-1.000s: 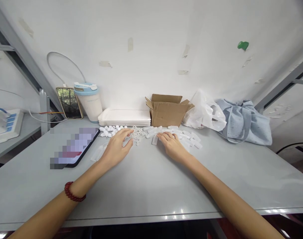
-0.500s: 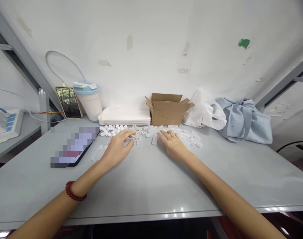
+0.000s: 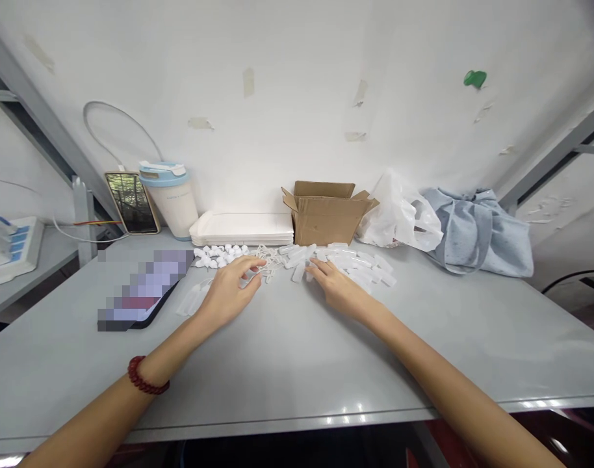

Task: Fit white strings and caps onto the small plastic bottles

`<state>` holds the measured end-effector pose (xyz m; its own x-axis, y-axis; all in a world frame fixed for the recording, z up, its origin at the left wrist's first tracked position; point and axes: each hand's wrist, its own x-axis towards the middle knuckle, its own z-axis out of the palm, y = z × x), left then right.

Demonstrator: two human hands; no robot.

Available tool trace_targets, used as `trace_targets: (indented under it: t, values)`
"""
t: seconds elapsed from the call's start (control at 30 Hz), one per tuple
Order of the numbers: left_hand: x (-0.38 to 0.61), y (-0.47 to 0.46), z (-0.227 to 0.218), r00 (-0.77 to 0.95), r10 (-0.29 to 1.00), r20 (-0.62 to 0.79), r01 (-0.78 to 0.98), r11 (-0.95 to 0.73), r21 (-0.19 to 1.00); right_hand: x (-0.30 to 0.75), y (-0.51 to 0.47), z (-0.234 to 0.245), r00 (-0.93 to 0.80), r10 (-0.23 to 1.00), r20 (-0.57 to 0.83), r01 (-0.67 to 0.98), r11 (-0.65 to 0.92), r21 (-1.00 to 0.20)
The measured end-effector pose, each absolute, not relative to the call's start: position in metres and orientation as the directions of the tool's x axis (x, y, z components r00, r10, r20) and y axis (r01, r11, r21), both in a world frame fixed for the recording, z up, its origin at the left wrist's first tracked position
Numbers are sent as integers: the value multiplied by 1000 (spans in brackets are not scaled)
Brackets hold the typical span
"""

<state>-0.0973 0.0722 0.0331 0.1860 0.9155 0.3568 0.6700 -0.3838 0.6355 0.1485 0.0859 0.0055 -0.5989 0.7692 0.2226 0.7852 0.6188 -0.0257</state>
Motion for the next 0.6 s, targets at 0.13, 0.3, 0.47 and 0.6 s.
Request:
trace_targets:
  t: [0.13,0.3,0.47,0.6]
  values:
    - [-97,71,35,170,921,350,626,-376,683,145,84,6,-604,758,244,770,634,-63]
    - [-95,68,41,136,937,322,491,-346,799,142,76,12,-603,766,224,782,623,-22]
    - [-93,67,47,149,967,206,404,-250,880,139,69,14,-608,749,265,747,652,-128]
    - [-94,68,46,245,963,114,293,-185,938,133,62,19,-597,714,367,668,695,-266]
